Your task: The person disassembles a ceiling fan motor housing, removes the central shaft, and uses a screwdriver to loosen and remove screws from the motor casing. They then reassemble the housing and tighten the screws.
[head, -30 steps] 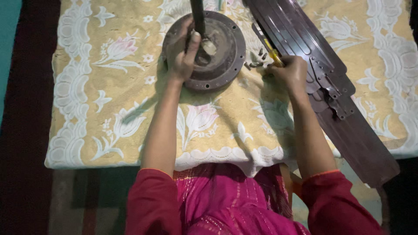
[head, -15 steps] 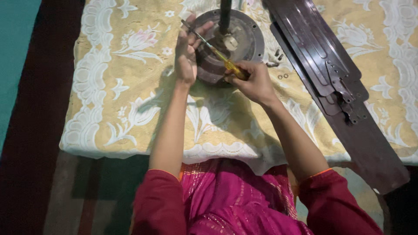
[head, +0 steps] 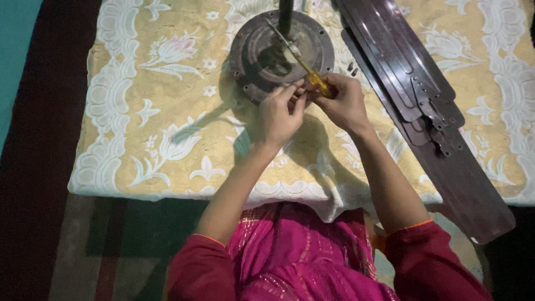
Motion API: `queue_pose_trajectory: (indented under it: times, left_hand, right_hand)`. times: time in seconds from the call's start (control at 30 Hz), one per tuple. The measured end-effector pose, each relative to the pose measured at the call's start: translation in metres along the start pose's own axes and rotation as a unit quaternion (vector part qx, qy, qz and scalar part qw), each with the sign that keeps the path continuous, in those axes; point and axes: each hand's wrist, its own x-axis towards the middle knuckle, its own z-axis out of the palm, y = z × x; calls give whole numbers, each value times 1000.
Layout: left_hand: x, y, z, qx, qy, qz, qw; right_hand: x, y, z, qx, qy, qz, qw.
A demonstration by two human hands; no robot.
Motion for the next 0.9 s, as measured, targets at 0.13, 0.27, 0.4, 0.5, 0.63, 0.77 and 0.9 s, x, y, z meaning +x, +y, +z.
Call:
queue_pose_trajectory:
  times: [0.13,0.27,0.4,0.5,0.63,0.77,0.9]
  left_hand:
    - [13,9,9,7,-43,12,999]
    - [18,10,23,44,-41,35,998]
    - [20,13,41,-59,-32,1,998]
    - [19,16,53,-73,-19,13,997]
    - [20,20,64,-65,-12,19,998]
    - [21,14,54,-105,-14,-33,994]
    - [22,6,32,-70,18,27,997]
  right_hand:
    - [-3,1,-18,27,-9,90,996]
    - [-8,15,-50,-14,-21,139,990]
    - [-6,48,-81,-120,79,132,981]
    - [-11,76,-90,-159,107,196,962]
    - [-18,97,-89,-236,110,82,962]
    - [-20,99,-84,-217,129,118,960]
    - [-21,86,-81,-325,104,41,939]
